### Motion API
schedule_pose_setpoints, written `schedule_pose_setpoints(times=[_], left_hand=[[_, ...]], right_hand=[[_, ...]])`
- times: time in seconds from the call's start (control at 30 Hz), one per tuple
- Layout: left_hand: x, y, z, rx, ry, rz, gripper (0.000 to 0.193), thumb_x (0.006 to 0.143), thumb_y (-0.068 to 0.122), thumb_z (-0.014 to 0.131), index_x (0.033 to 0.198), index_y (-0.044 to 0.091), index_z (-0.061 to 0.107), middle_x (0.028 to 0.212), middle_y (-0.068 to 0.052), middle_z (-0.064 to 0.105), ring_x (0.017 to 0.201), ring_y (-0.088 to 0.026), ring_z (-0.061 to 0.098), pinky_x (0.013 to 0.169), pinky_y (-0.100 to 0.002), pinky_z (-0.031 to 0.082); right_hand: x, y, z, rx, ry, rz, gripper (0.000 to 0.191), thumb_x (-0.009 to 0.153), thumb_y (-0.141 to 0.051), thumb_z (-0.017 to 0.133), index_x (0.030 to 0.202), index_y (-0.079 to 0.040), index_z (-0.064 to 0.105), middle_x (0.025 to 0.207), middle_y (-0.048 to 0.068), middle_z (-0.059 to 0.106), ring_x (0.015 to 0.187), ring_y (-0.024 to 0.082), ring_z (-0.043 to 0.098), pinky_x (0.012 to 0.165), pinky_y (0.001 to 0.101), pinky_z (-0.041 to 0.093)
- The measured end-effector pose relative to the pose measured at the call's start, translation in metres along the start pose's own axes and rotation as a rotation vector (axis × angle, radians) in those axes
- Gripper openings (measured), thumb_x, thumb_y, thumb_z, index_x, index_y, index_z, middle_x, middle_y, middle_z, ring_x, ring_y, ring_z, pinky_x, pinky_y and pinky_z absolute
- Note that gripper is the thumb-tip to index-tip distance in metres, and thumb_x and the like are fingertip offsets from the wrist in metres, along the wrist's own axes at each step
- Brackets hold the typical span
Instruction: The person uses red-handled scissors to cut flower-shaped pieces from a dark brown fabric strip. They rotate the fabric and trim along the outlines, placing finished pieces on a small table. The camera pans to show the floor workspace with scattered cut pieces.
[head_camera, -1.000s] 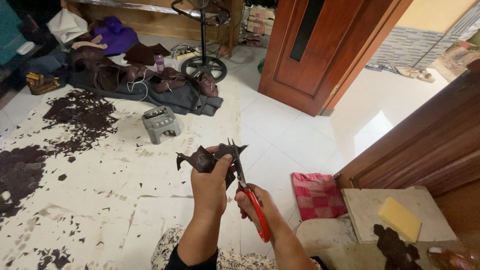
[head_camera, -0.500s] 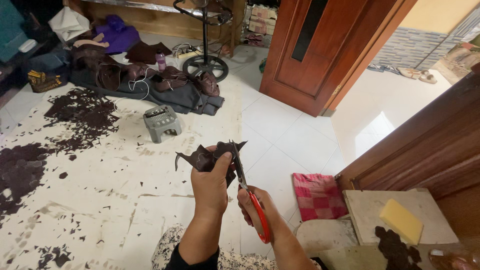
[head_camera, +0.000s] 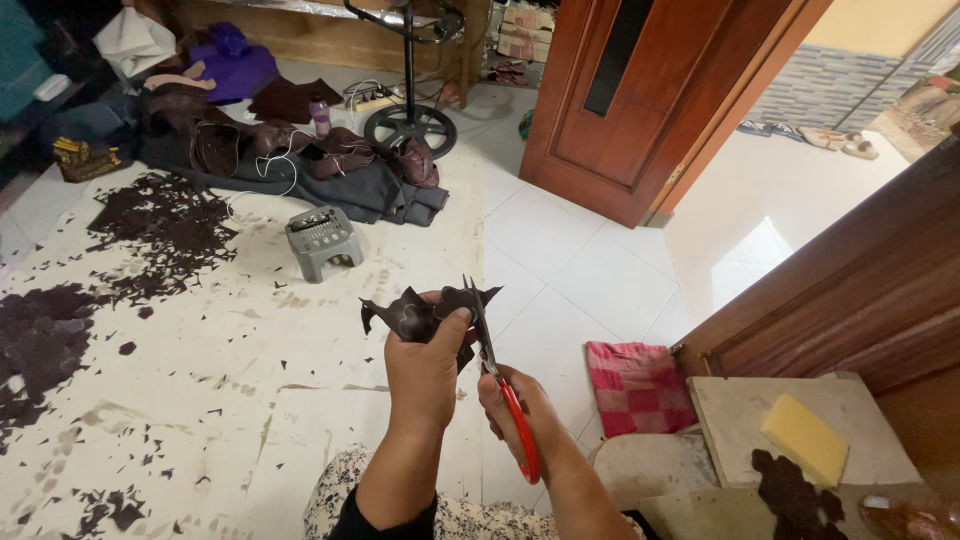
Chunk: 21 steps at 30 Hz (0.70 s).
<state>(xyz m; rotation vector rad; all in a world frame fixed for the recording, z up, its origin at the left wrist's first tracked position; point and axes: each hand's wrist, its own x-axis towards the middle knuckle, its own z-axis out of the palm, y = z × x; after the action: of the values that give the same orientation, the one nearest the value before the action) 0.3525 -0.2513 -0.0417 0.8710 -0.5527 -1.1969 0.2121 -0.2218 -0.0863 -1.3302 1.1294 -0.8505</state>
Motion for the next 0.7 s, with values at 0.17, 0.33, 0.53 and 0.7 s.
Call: schedule_pose_setpoints(times=[0.17, 0.33, 0.53, 0.7], left_hand=[[-0.001, -0.002, 0.004, -0.003, 0.012, -0.012, 0.028, 0.087, 0.003, 0.070, 0.114, -0.001, 0.061, 0.097, -0.011, 0.072, 0.082, -0.016, 0.070, 0.076, -0.031, 0.061], [0.004, -0.001, 0.000, -0.019, -0.039, -0.018, 0.030, 0.086, 0.001, 0.070, 0.114, -0.002, 0.060, 0.096, -0.011, 0.073, 0.082, -0.017, 0.071, 0.075, -0.033, 0.062], [0.008, 0.009, -0.006, 0.080, -0.078, -0.064, 0.027, 0.085, 0.001, 0.071, 0.111, 0.000, 0.065, 0.094, -0.009, 0.074, 0.080, -0.015, 0.071, 0.071, -0.031, 0.061], [0.006, 0.012, -0.009, 0.114, -0.103, -0.056, 0.024, 0.085, 0.001, 0.071, 0.109, 0.000, 0.066, 0.093, -0.008, 0.074, 0.078, -0.014, 0.070, 0.070, -0.030, 0.060]], right_hand=[[0.000, 0.003, -0.005, 0.091, -0.024, 0.039, 0.063, 0.091, -0.068, 0.056, 0.084, -0.005, 0.055, 0.060, -0.005, 0.042, 0.049, 0.005, 0.037, 0.042, 0.0239, 0.032], [0.000, 0.004, -0.010, 0.016, -0.017, 0.063, 0.066, 0.085, -0.074, 0.055, 0.083, -0.007, 0.056, 0.061, -0.006, 0.046, 0.051, 0.004, 0.042, 0.043, 0.0231, 0.036], [-0.001, 0.003, -0.018, -0.141, -0.008, 0.013, 0.068, 0.086, -0.076, 0.053, 0.075, -0.009, 0.054, 0.059, -0.006, 0.045, 0.052, 0.003, 0.042, 0.044, 0.0227, 0.036], [-0.002, 0.003, -0.017, -0.152, -0.006, 0.040, 0.064, 0.087, -0.071, 0.056, 0.076, -0.008, 0.056, 0.058, -0.006, 0.043, 0.049, 0.005, 0.037, 0.042, 0.0245, 0.032]])
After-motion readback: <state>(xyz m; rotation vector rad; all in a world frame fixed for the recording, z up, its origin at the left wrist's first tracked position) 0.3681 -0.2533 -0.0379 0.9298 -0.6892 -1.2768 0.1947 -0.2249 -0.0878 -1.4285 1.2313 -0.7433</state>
